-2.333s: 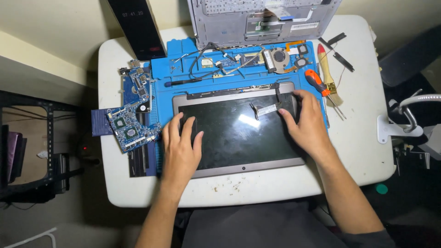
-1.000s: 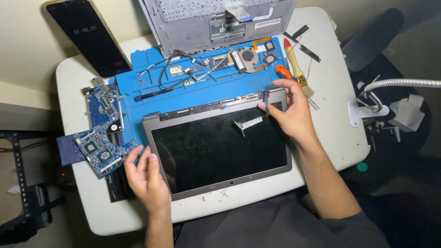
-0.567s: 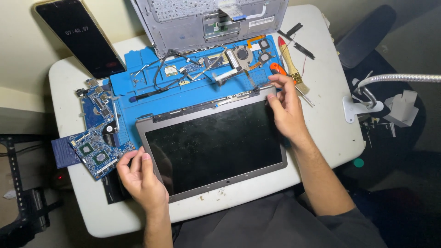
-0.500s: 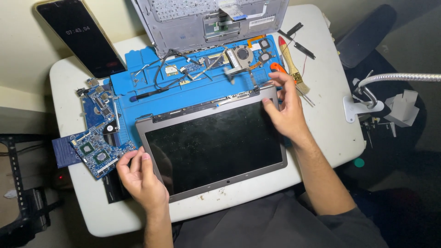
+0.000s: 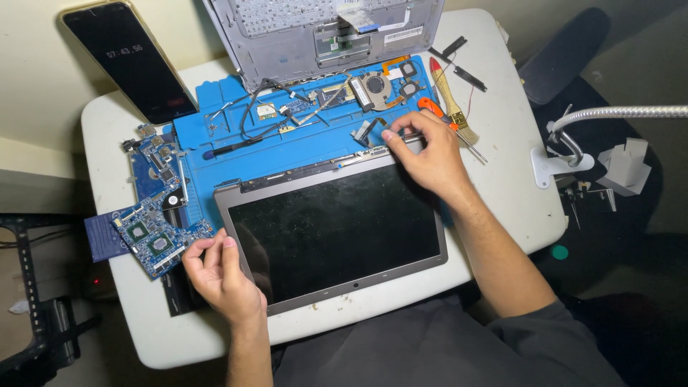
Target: Disassembling a laptop by removing the keyboard bezel and screen bezel using a prying tool.
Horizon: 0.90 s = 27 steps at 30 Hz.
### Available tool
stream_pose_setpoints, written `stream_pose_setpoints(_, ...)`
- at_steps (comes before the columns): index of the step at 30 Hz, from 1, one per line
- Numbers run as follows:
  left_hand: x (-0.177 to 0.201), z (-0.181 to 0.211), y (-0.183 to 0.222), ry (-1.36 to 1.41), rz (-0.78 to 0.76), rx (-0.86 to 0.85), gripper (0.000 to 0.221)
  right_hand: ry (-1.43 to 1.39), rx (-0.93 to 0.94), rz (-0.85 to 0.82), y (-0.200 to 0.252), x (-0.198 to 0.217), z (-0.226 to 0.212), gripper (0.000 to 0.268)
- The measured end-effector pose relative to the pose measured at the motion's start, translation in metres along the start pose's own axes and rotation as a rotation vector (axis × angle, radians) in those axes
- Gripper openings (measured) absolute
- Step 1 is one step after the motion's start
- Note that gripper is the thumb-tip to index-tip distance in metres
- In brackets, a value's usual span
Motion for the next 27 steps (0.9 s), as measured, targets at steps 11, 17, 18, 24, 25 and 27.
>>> stream_pose_setpoints(11,-0.002,0.007,-0.003,-0.035,0.063,0.026,0.030,-0.368,0.091,0.088,0.017,0.005,0.018,0.010)
stream_pose_setpoints(17,0.000,0.007,-0.003,-0.044,0.063,0.000,0.027,-0.570,0.017,0.092,0.017,0.005,0.028,0.012)
stream_pose_setpoints(18,0.001,0.004,-0.003,-0.041,0.071,0.002,0.026,-0.578,0.011,0.093,0.018,0.005,0.026,0.013)
stream_pose_setpoints(24,0.002,0.006,-0.003,-0.035,0.060,-0.020,0.025,-0.556,0.084,0.149,0.019,0.009,0.021,0.012)
stream_pose_setpoints(25,0.002,0.006,-0.003,-0.036,0.061,-0.020,0.025,-0.556,0.084,0.147,0.020,0.011,0.017,0.012)
stream_pose_setpoints(27,0.002,0.006,-0.003,-0.038,0.061,-0.026,0.026,-0.365,0.231,0.226,0.026,0.018,0.002,0.012)
Point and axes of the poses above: each hand's wrist, its own y-axis away from the middle knuckle, its own x-axis out of the back of the hand, z = x × y, the point moved 5 cm from there along -y, towards the middle knuckle, and after that the axes turned 14 degrees about -x, right-handed, at the moved point
